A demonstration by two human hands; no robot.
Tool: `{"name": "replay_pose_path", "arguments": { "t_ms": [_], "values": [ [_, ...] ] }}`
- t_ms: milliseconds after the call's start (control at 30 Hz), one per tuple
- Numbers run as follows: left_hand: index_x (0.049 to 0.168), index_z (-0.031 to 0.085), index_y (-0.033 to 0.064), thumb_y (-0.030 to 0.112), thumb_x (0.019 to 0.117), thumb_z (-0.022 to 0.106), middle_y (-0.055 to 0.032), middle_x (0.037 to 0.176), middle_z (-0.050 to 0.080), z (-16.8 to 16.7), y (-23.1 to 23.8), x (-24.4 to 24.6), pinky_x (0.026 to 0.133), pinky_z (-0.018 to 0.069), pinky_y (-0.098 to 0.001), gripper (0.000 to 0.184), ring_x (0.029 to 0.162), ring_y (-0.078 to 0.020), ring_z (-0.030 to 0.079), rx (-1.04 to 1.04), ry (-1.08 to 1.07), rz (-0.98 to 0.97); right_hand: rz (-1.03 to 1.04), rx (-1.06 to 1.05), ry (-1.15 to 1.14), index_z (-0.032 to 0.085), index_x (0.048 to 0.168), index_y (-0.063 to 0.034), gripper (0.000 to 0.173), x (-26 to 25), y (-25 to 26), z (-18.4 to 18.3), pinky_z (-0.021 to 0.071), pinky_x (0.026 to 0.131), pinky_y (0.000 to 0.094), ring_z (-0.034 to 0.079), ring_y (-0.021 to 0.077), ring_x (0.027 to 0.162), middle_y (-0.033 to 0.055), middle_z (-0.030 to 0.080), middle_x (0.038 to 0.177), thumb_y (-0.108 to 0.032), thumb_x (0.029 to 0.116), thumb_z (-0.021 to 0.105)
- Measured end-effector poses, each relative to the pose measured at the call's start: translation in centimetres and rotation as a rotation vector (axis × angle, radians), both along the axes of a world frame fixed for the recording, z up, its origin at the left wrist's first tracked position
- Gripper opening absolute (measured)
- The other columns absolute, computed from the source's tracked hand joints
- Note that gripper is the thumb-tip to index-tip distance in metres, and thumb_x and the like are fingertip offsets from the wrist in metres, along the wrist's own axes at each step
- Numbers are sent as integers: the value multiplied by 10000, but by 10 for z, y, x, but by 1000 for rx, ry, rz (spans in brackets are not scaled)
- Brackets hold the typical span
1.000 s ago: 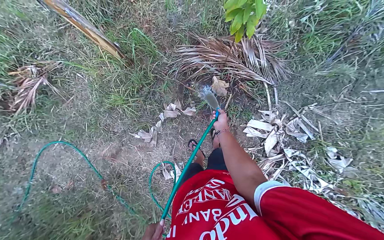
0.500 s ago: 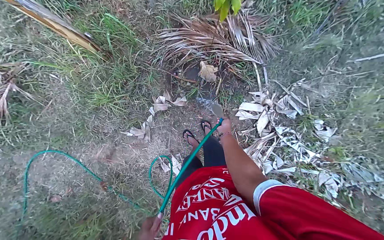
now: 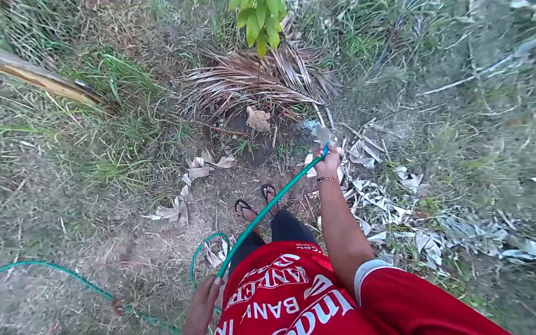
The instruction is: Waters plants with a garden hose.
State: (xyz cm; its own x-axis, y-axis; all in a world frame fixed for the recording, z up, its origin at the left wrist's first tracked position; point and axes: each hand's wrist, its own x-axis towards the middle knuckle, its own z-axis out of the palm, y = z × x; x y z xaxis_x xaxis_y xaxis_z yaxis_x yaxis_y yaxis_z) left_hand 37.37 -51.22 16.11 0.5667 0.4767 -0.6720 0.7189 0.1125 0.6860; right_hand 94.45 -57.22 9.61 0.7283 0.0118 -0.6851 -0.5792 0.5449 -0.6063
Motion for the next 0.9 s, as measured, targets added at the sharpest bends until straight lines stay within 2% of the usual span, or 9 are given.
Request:
{"name": "replay_pose_path", "arguments": {
  "t_ms": [133,300,467,633,900],
  "values": [
    [1004,700,123,414,1071,420,39,606,517,-2,-12,30,515,457,-311,409,512,-92,483,63,-4,-13,32,25,-89,485,1136,-169,117,43,13,14,414,437,187,475,55,485,-15,552,750,-250,1078,423],
    [978,684,69,411,1085,393,11,636,548,1,-35,59,561,490,-343,461,554,-109,524,79,0,-16,66,98,-114,485,1196,-164,160,76,41,35,408,419,195,474,61,475,-3,550,746,-219,1073,398],
    [1016,686,22,307,1099,388,2,644,549,21,-66,84,580,489,-334,420,566,-99,520,64,63,33,187,132,-120,495,1234,-159,182,85,76,33,410,414,202,478,70,469,1,557,736,-207,1075,419],
    [996,673,-6,280,1100,392,-4,668,559,26,-93,105,609,488,-310,415,593,-80,525,50,88,104,260,149,-112,488,1266,-140,209,88,94,33,416,413,215,487,89,476,22,559,762,-200,1072,437],
    [1015,679,6,309,1104,359,11,651,541,19,-85,126,599,477,-323,449,577,-87,509,8,110,101,234,138,-174,497,1229,-195,172,100,80,30,395,434,180,464,53,487,-18,546,771,-234,1077,427]
  ]
}}
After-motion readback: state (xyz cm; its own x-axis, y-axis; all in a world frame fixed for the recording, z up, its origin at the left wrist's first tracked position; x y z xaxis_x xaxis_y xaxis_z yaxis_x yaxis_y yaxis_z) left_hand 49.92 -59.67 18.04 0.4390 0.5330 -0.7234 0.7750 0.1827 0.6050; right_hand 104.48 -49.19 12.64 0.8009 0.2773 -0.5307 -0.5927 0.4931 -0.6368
